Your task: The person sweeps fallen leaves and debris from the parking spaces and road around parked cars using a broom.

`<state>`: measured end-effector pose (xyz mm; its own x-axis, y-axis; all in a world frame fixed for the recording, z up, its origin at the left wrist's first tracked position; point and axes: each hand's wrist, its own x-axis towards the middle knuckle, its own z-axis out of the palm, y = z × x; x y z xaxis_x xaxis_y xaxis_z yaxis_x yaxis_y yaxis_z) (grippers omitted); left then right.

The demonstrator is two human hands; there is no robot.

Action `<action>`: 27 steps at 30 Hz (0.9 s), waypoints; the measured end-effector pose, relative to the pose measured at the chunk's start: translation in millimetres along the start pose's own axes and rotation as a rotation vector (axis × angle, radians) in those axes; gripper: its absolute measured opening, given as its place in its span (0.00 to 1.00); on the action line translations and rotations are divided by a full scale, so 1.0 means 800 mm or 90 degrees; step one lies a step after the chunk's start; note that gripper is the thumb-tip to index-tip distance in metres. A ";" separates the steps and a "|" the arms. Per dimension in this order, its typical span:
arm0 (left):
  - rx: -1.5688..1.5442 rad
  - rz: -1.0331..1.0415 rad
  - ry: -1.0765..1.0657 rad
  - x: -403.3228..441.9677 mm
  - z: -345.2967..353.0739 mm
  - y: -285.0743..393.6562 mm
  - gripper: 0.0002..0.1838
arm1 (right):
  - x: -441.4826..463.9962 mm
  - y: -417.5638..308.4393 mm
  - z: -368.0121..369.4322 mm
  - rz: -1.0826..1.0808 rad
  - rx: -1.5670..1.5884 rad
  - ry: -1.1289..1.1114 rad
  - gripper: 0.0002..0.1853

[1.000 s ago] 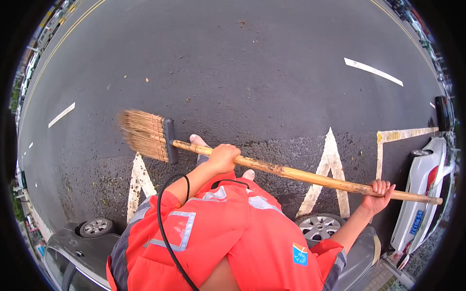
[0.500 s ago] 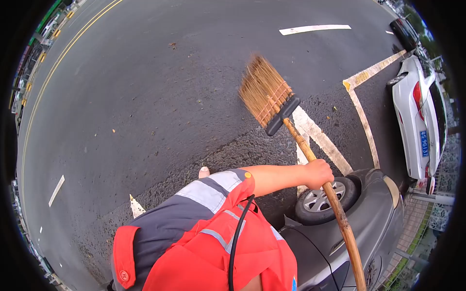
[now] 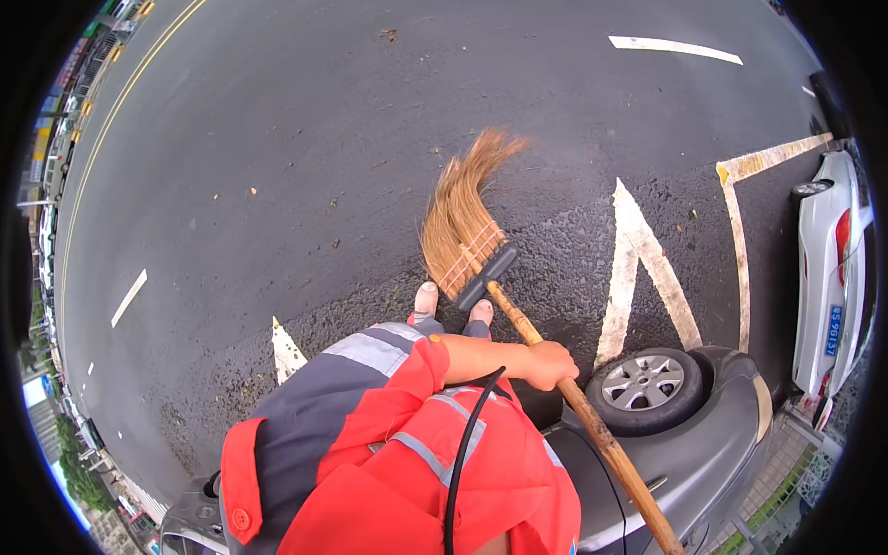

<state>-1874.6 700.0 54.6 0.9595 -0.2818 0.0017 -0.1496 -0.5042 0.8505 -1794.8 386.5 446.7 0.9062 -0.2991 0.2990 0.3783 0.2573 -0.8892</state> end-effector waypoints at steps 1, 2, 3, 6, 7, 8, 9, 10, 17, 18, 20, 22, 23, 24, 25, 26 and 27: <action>-0.026 -0.049 0.013 -0.032 -0.011 -0.004 0.07 | 0.008 0.026 0.021 0.059 0.009 -0.010 0.18; -0.032 -0.094 0.052 -0.061 -0.006 -0.020 0.07 | 0.015 0.050 0.035 0.118 0.020 -0.022 0.18; -0.029 -0.148 0.054 -0.093 -0.011 -0.033 0.08 | 0.041 0.092 0.030 0.207 0.082 -0.170 0.19; -0.004 -0.323 0.080 -0.207 -0.010 -0.091 0.10 | -0.007 0.216 0.102 0.362 0.152 -0.348 0.19; -0.020 -0.358 0.119 -0.255 0.006 -0.123 0.10 | -0.050 0.253 0.137 0.404 0.138 -0.318 0.18; -0.040 -0.471 0.104 -0.300 -0.010 -0.123 0.10 | -0.103 0.279 0.175 0.465 0.174 -0.370 0.16; -0.025 -0.552 0.121 -0.350 -0.009 -0.133 0.10 | -0.144 0.311 0.191 0.484 0.192 -0.426 0.16; 0.001 -0.618 0.113 -0.395 -0.005 -0.145 0.10 | -0.185 0.328 0.211 0.543 0.216 -0.466 0.15; 0.146 -0.732 0.214 -0.539 -0.058 -0.122 0.07 | -0.278 0.361 0.273 0.629 0.289 -0.551 0.10; 0.147 -0.705 0.246 -0.530 -0.070 -0.119 0.08 | -0.266 0.360 0.273 0.628 0.308 -0.529 0.10; 0.157 -0.668 0.269 -0.504 -0.101 -0.115 0.08 | -0.228 0.352 0.270 0.595 0.351 -0.482 0.11; 0.161 -0.555 0.275 -0.444 -0.132 -0.112 0.09 | -0.171 0.349 0.247 0.545 0.408 -0.460 0.12; 0.162 -0.509 0.259 -0.409 -0.150 -0.108 0.09 | -0.143 0.339 0.232 0.498 0.407 -0.428 0.12; 0.162 -0.464 0.244 -0.371 -0.168 -0.105 0.09 | -0.115 0.326 0.215 0.451 0.405 -0.398 0.12; 0.178 -0.414 0.237 -0.332 -0.181 -0.108 0.08 | -0.087 0.312 0.193 0.419 0.412 -0.374 0.12; 0.193 -0.363 0.227 -0.291 -0.193 -0.111 0.08 | -0.060 0.295 0.168 0.387 0.417 -0.349 0.12; 0.196 -0.317 0.190 -0.247 -0.210 -0.107 0.08 | -0.037 0.276 0.141 0.337 0.407 -0.346 0.12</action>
<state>-2011.1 936.0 70.2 0.9501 0.2615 -0.1701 0.3104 -0.7390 0.5980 -1716.6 555.8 281.1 0.8910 0.4180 0.1774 -0.2142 0.7313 -0.6475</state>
